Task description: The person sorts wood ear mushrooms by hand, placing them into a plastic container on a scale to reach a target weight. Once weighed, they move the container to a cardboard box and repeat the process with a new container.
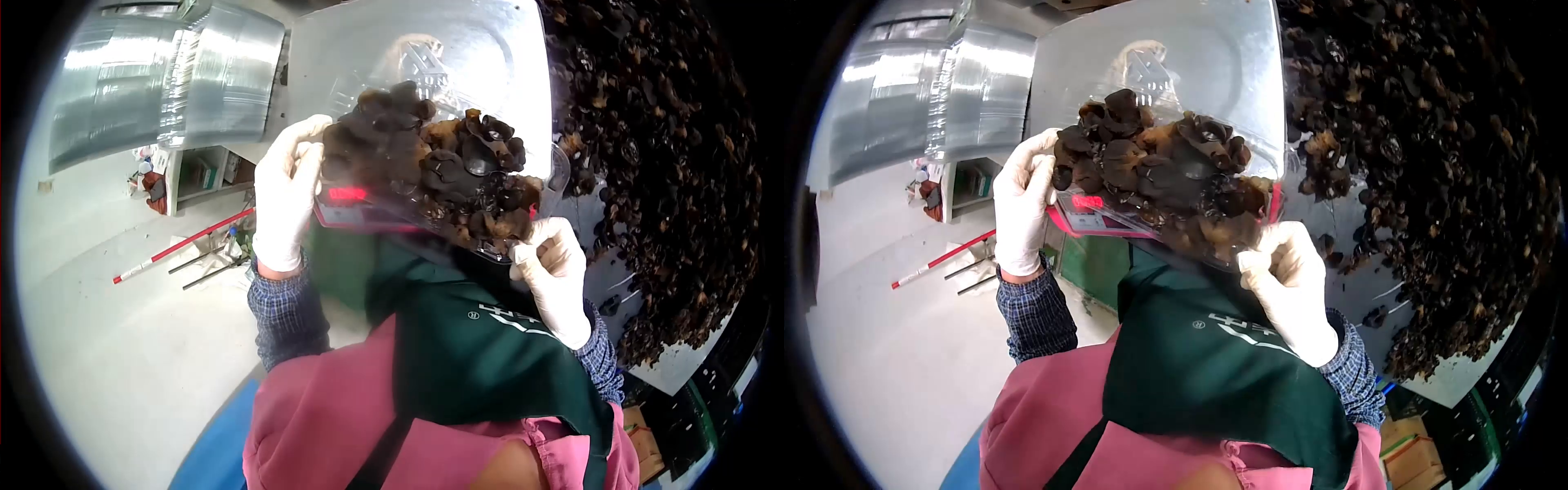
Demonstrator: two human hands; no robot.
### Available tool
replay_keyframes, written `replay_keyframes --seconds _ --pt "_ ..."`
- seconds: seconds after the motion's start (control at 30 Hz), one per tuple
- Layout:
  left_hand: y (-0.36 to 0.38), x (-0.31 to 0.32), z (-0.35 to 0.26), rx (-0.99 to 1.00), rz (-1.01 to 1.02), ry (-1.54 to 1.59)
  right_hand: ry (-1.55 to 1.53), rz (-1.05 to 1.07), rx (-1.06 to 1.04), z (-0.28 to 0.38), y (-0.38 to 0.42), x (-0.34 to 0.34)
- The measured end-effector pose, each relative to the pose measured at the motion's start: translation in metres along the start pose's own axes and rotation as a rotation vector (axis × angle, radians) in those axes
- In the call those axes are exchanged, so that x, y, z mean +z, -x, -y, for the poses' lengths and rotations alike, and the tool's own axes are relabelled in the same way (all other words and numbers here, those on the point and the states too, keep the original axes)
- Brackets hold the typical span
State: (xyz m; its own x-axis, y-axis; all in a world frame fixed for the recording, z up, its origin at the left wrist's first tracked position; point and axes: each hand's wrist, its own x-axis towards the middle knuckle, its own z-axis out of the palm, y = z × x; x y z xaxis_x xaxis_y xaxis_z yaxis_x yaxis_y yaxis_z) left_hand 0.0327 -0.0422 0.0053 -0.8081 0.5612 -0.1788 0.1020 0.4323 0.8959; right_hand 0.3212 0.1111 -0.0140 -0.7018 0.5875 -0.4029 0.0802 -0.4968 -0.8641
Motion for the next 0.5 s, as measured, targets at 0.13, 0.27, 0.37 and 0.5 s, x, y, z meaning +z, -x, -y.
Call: replay_keyframes --seconds 0.13,0.27,0.37,0.5 --pt "-0.0033 -0.0022 0.0009 0.014 0.013 -0.028 0.004 0.016 0.068 0.0011 0.0039 -0.0011" --pt "-0.0046 -0.0014 -0.0003 0.024 -0.003 -0.029 0.001 0.041 0.077 -0.0008 0.0031 -0.0027" --pt "-0.0034 -0.0042 0.0002 0.019 -0.005 -0.031 -0.027 0.046 0.057 -0.0031 0.002 -0.0018" --pt "0.0001 -0.0065 -0.0014 -0.031 -0.006 0.048 -0.054 0.053 0.07 -0.0042 -0.0004 -0.002"
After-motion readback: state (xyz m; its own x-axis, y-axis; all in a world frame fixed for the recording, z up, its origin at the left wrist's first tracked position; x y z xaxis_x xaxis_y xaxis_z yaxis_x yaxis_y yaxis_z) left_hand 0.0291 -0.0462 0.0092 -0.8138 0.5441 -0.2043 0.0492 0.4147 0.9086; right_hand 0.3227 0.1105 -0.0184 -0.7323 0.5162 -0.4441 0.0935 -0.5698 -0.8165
